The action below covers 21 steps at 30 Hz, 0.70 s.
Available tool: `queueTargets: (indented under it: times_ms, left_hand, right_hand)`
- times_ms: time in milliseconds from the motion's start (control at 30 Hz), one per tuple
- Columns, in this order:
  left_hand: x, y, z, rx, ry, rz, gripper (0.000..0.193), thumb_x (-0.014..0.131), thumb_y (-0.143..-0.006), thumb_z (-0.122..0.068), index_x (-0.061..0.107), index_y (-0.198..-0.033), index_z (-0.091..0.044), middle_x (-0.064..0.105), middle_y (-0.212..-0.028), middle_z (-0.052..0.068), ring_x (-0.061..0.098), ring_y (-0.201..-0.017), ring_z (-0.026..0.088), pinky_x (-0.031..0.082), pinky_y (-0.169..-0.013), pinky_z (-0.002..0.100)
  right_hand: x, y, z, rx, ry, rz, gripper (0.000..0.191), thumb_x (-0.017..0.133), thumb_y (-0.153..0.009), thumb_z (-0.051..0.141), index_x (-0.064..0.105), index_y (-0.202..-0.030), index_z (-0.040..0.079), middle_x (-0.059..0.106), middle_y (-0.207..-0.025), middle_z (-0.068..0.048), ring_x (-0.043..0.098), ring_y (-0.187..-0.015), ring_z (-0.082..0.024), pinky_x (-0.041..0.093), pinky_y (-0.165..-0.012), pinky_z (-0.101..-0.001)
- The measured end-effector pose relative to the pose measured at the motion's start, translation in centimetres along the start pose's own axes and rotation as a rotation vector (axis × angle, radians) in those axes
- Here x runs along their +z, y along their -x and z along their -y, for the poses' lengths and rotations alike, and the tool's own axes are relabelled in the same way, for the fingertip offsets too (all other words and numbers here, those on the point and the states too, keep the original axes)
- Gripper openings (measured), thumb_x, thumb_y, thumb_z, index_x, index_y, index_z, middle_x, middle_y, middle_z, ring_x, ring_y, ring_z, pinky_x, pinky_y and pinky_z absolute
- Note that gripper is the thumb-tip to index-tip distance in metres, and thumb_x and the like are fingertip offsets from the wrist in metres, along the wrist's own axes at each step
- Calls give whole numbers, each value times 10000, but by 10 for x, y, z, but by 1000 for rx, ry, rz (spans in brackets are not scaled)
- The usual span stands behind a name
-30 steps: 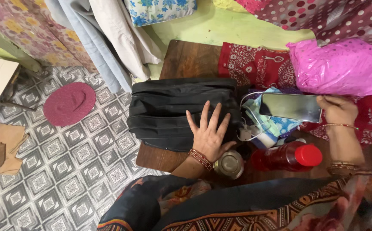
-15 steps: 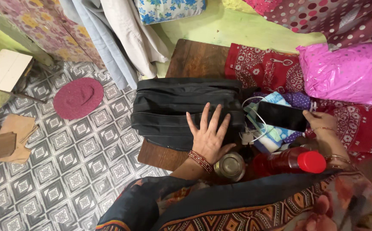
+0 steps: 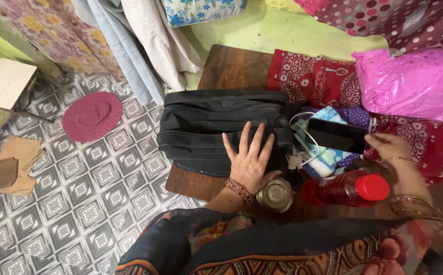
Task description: The person kneels on the floor beside a bed and unpacks a black backpack, taking out a water bottle, a red-capped container, a charging cable, a phone, a face mask and small bottles and placing them on the bed and floor. They open and close the bag's compartments while removing the items one at a time.
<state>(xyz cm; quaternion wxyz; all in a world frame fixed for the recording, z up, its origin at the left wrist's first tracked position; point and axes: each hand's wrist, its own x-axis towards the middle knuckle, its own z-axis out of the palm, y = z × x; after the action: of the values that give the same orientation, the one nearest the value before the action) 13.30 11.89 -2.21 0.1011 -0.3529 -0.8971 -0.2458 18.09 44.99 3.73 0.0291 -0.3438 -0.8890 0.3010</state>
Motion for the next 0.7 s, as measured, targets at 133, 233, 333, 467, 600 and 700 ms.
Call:
queueTargets:
  times_ms: [133, 233, 333, 467, 600, 700]
  left_hand:
    - [-3, 3, 5, -22, -28, -1, 994, 832, -670, -567, 496, -1494, -124, 246, -1651, 150, 124, -1549, 418, 5, -1095, 863]
    - [-7, 3, 10, -34, -31, -3, 996, 832, -667, -570, 495, -1488, -120, 235, -1652, 156, 117, -1544, 427, 4, -1086, 866]
    - [-12, 4, 16, -45, -38, -20, 996, 836, -663, -568, 496, -1486, -120, 232, -1657, 153, 122, -1546, 427, 6, -1094, 860]
    - [-21, 9, 28, -74, -40, -39, 1013, 850, -643, -557, 497, -1488, -125, 241, -1653, 151, 133, -1544, 428, 6, -1104, 855]
    - [-32, 21, 48, -105, -57, -70, 989, 861, -640, -531, 504, -1487, -166, 253, -1648, 158, 146, -1538, 432, 16, -1104, 850]
    - [-43, 32, 68, -130, -88, -76, 928, 859, -664, -505, 525, -1480, -218, 260, -1650, 148, 155, -1544, 431, 23, -1110, 849]
  right_hand:
    - [-9, 2, -3, -136, -136, -10, 486, 805, -853, 465, 768, -1206, 133, 738, -1225, -185, 672, -1154, -310, 493, -1025, -419]
    - [-12, 1, 2, -324, -23, -81, 474, 814, -856, 480, 782, -1207, 164, 603, -1385, -281, 526, -1321, -414, 418, -1097, -484]
    - [-13, 6, 5, -394, 119, -94, 524, 819, -821, 513, 774, -1240, 202, 470, -1501, -330, 406, -1434, -473, 352, -1161, -531]
    - [-13, 22, 19, -503, 247, -71, 593, 820, -789, 535, 754, -1279, 208, 357, -1560, -346, 326, -1439, -537, 313, -1166, -563]
    - [9, 54, 43, -679, 248, -102, 532, 819, -779, 486, 743, -1248, 246, 341, -1585, -297, 304, -1482, -511, 277, -1230, -558]
    - [42, 84, 66, -788, 198, -141, 492, 831, -768, 437, 739, -1217, 256, 349, -1588, -258, 296, -1490, -502, 260, -1255, -567]
